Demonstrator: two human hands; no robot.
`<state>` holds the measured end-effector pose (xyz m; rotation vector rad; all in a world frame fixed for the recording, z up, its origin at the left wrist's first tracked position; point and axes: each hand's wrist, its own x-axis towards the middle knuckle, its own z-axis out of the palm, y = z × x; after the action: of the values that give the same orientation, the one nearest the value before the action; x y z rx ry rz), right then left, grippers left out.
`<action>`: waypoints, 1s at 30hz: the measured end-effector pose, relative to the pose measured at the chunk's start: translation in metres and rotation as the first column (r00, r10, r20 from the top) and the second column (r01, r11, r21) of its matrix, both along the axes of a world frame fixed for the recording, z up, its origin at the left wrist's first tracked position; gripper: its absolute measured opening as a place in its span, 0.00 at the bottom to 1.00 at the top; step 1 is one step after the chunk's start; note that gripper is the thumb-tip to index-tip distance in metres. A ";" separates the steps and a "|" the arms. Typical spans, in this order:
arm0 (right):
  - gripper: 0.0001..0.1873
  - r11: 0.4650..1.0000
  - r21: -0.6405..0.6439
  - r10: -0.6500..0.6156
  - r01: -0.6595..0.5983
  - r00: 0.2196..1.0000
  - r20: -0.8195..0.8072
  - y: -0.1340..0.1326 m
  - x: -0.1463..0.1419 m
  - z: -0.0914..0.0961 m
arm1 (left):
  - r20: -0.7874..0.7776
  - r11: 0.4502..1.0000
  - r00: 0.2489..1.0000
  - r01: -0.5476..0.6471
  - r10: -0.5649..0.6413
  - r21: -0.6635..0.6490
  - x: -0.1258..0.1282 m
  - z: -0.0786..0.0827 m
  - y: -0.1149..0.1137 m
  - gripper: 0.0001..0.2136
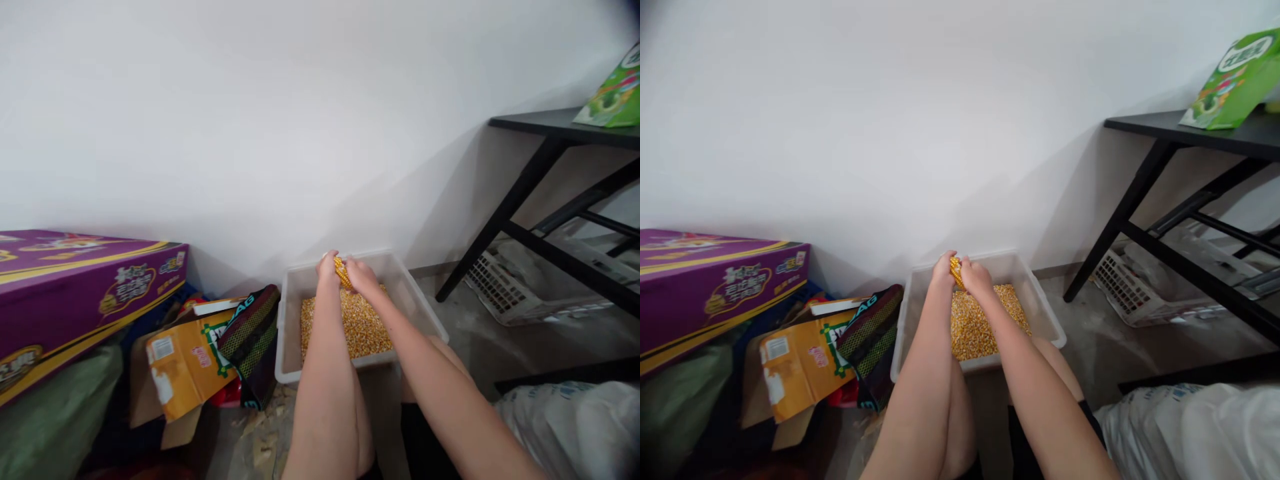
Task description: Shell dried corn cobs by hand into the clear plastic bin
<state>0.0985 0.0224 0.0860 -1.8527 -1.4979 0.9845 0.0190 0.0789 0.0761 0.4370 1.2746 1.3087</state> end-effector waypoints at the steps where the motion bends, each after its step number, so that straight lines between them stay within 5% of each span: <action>1: 0.39 0.999 0.034 0.000 -0.002 0.998 0.067 -0.002 -0.001 0.003 | -0.025 1.000 0.999 -0.027 0.027 -0.005 0.001 0.002 0.000 0.07; 6: 0.43 0.986 0.139 0.048 -0.097 0.945 0.324 -0.013 -0.008 0.011 | -0.156 0.996 0.984 -0.077 0.085 0.055 0.002 0.007 -0.007 0.09; 12: 0.43 0.953 0.187 0.144 -0.239 0.898 0.416 -0.013 -0.009 0.004 | -0.213 0.994 0.975 -0.048 0.068 0.095 -0.002 0.001 -0.011 0.08; 22: 0.41 0.947 0.211 0.175 -0.241 0.940 0.292 -0.006 0.000 -0.006 | -0.207 0.997 0.977 -0.039 0.052 0.066 -0.002 0.001 -0.015 0.06; 26: 0.41 0.987 0.099 0.115 -0.125 0.989 0.093 0.002 0.008 -0.012 | -0.142 0.999 0.990 -0.009 0.016 0.051 0.000 0.007 -0.015 0.07; 30: 0.30 0.999 0.039 0.026 -0.027 0.999 0.029 0.008 0.014 -0.016 | -0.085 0.999 0.996 -0.005 0.008 0.041 0.005 0.015 -0.018 0.07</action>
<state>0.1126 0.0305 0.0704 -1.8310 -1.5517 0.9379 0.0236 0.0612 0.0911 0.5221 1.3226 1.3351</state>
